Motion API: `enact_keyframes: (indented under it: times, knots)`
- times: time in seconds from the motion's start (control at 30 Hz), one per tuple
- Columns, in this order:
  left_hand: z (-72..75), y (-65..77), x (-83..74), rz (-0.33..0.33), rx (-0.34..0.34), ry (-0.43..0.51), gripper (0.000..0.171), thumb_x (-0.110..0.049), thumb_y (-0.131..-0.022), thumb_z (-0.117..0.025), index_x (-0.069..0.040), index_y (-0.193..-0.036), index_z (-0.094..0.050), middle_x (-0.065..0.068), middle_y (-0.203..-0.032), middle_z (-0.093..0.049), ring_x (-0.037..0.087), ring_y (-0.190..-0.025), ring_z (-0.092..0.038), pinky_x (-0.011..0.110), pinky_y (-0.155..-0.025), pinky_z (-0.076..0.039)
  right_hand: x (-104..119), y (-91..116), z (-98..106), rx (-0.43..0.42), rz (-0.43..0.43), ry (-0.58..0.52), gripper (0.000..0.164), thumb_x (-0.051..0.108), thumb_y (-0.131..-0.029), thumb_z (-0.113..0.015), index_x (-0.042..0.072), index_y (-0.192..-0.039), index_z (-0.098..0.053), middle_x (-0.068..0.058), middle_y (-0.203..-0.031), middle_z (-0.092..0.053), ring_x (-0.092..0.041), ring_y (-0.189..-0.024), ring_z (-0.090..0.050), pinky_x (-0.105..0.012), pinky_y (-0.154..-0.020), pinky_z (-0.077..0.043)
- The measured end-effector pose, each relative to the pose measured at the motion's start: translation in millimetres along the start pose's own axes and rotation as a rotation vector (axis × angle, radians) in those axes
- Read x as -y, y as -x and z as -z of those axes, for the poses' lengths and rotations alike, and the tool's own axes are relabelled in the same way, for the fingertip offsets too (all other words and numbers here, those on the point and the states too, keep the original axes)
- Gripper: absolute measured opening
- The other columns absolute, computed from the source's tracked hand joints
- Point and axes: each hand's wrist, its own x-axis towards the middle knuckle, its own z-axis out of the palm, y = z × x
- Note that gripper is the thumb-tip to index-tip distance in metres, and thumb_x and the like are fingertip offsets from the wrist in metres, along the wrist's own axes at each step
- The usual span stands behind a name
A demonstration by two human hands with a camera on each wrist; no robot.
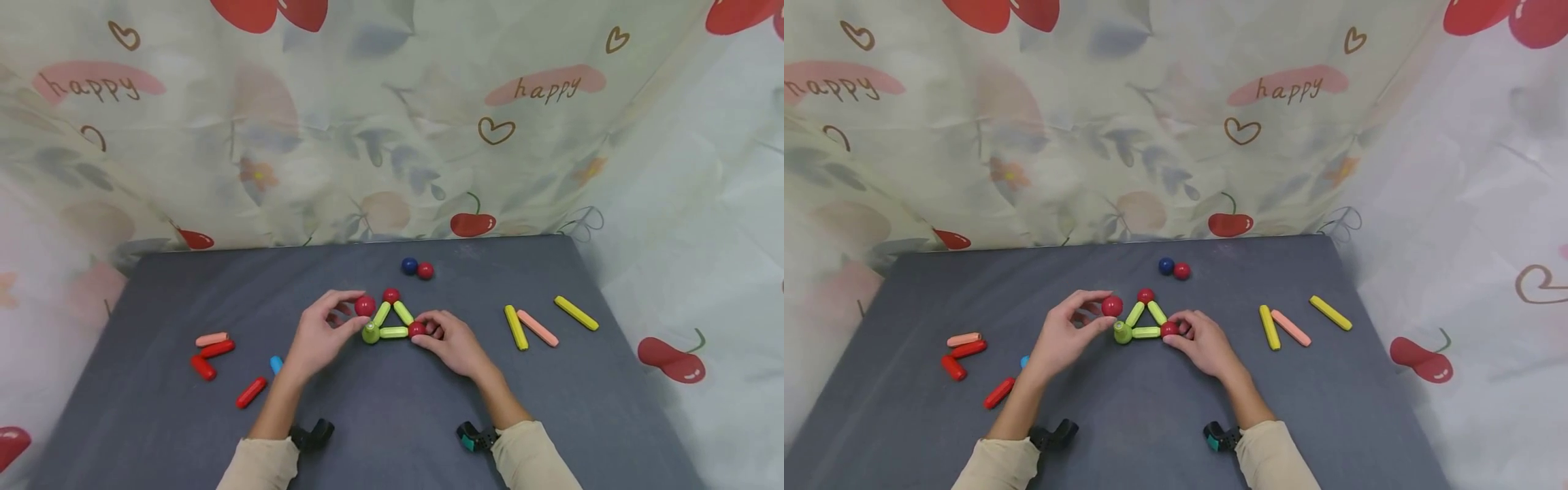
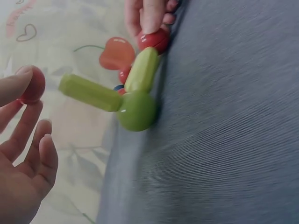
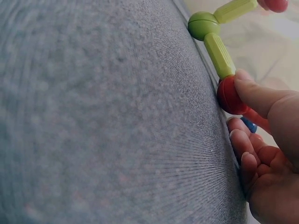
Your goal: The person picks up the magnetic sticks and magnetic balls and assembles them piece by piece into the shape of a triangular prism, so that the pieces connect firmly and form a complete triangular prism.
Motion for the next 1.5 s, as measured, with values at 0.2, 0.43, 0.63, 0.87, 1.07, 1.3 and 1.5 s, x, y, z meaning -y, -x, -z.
enact_keyframes:
  times: [0.2,0.43,0.63,0.87,1.07,1.3,1.5]
  knots:
    - [-9.5,12.6,4.1,0.006,0.021,0.021,0.043,-0.027,-0.088,-0.081,-0.024,-0.129,-0.068,-0.006,-0.116,-0.067,0.019,-0.101,-0.064,0.029,-0.081,-0.056,0,0,0,-0.003,0.016,0.003,0.032,0.037,-0.091,-0.077,0.025,-0.119,-0.069,0.002,-0.097,-0.06,-0.011,-0.083,-0.054,-0.026,-0.074,-0.046]
    - [-12.2,16.2,4.3,0.009,0.04,0.017,0.041,-0.026,-0.089,-0.081,-0.027,-0.128,-0.068,-0.009,-0.113,-0.066,0.018,-0.101,-0.063,0.03,-0.081,-0.056,1,1,0,-0.004,0.003,0.001,0.032,0.036,-0.091,-0.078,0.024,-0.12,-0.068,0.002,-0.098,-0.06,-0.012,-0.083,-0.054,-0.026,-0.075,-0.046]
    - [-11.3,16.8,4.2,0.026,0.054,0.022,0.045,-0.027,-0.091,-0.079,-0.028,-0.133,-0.064,-0.006,-0.12,-0.065,0.021,-0.106,-0.064,0.034,-0.085,-0.057,-1,0,-2,-0.014,0.009,0.005,0.03,0.037,-0.091,-0.077,0.025,-0.118,-0.069,0.003,-0.097,-0.06,-0.011,-0.083,-0.054,-0.025,-0.074,-0.046]
    - [-18.4,16.0,5.2,0.3,0.046,-0.107,0.055,-0.026,-0.089,-0.08,-0.014,-0.137,-0.056,0.004,-0.127,-0.065,0.019,-0.102,-0.065,0.038,-0.084,-0.056,9,3,-7,-0.042,-0.022,0.002,0.031,0.038,-0.087,-0.082,0.02,-0.107,-0.067,0.002,-0.091,-0.061,-0.01,-0.079,-0.053,-0.025,-0.071,-0.046]
    - [-40.4,17.2,5.7,0.335,0.113,-0.155,0.07,-0.033,-0.088,-0.082,-0.014,-0.148,-0.052,0.006,-0.142,-0.06,0.021,-0.11,-0.064,0.041,-0.089,-0.056,21,2,-6,-0.072,0.023,-0.005,0.022,0.04,-0.089,-0.079,0.022,-0.096,-0.069,0.003,-0.087,-0.063,-0.01,-0.071,-0.056,-0.024,-0.066,-0.048]
    - [-57.3,9.9,3.0,0.283,0.199,-0.166,0.087,-0.034,-0.082,-0.087,-0.013,-0.154,-0.043,0.006,-0.16,-0.043,0.025,-0.119,-0.06,0.044,-0.093,-0.055,13,-6,1,-0.13,0.04,0.082,0.041,0.032,-0.095,-0.073,0.016,-0.132,-0.066,-0.005,-0.12,-0.059,-0.011,-0.081,-0.053,-0.027,-0.074,-0.047]
    - [-34.6,17.3,2.1,0.246,0.167,-0.185,0.077,-0.031,-0.083,-0.086,-0.017,-0.15,-0.05,0.005,-0.151,-0.052,0.025,-0.118,-0.061,0.044,-0.093,-0.055,6,2,3,-0.079,-0.007,0.104,0.033,0.037,-0.089,-0.08,0.018,-0.113,-0.071,0.0,-0.097,-0.061,-0.012,-0.078,-0.051,-0.026,-0.069,-0.046]
